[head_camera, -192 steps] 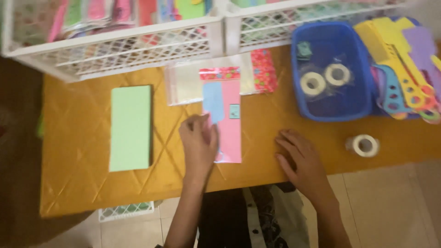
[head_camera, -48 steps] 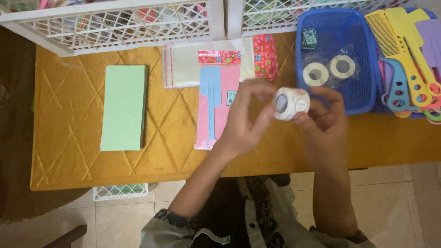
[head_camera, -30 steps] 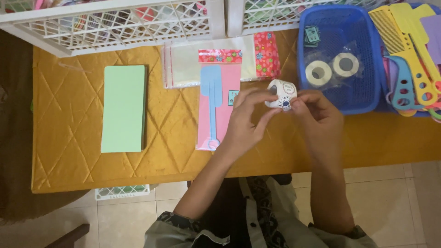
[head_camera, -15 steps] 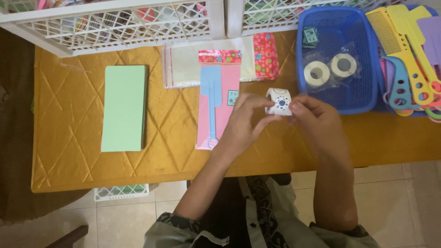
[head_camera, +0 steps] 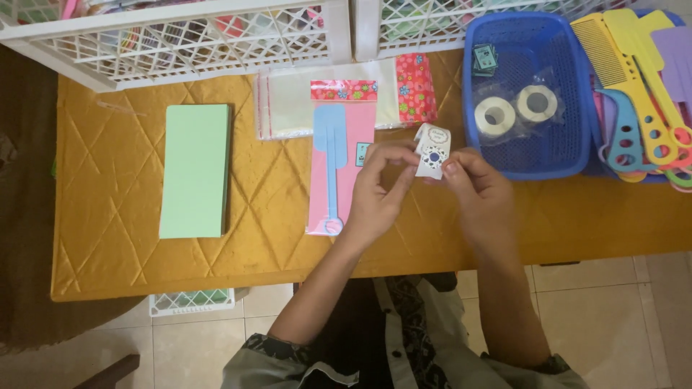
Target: Packaging plastic combs into decorative paper sleeves and plastic bags, then sealing them with stickers.
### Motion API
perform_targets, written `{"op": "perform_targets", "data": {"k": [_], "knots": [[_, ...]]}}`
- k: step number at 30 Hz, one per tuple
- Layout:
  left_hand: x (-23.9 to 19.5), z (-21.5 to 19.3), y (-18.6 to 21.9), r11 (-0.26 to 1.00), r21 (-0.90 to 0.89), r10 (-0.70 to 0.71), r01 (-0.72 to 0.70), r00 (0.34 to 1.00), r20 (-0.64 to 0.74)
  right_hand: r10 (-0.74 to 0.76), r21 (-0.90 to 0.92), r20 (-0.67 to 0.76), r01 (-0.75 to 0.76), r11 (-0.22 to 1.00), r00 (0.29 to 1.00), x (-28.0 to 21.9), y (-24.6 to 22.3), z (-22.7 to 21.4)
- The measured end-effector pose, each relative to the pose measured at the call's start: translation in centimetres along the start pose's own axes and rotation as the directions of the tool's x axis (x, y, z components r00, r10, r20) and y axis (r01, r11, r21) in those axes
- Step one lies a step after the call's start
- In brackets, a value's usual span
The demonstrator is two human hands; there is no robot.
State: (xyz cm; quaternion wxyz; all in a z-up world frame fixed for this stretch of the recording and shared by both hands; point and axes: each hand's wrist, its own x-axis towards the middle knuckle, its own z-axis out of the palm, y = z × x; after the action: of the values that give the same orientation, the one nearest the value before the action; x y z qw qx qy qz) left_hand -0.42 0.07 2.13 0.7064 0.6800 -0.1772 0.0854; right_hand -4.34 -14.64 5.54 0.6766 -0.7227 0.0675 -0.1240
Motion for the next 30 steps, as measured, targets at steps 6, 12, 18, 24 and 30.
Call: {"op": "perform_targets", "data": {"k": [6,12,18,24,30], "knots": [[-0.2,-0.3,0.4,0.998,-0.053,0.023,-0.02,0.998,0.061,-0.1,-0.016,0.055,0.101,0.995,0.993,0.4,2.2,-0.4],[-0.1,0.0,1.0,0.999,0.028,0.044,-0.045,0.999,0.03,-0.182,-0.062,0.073,0.187,0.98,0.981,0.5,1.3,-0.3],[-0.1,0.1,0.4,0.999,0.033,0.041,-0.042,0.999,0.01,-0.423,-0.287,0.052,0.419,0.861,0.905,0.1,-0.6,0.3],[-0.1,0.3,0.2,0.998,0.01,0.065,-0.065,0.998,0.011,-0.533,-0.371,0.289,0.606,0.703,0.795,1.2,-2.2,-0.7],[-0.2,0.1,-0.2,0.983,0.081,0.161,-0.167,0.984,0.082,-0.476,-0.397,0.402,0.617,0.679,0.782,1.5,-2.9,-1.9]]}}
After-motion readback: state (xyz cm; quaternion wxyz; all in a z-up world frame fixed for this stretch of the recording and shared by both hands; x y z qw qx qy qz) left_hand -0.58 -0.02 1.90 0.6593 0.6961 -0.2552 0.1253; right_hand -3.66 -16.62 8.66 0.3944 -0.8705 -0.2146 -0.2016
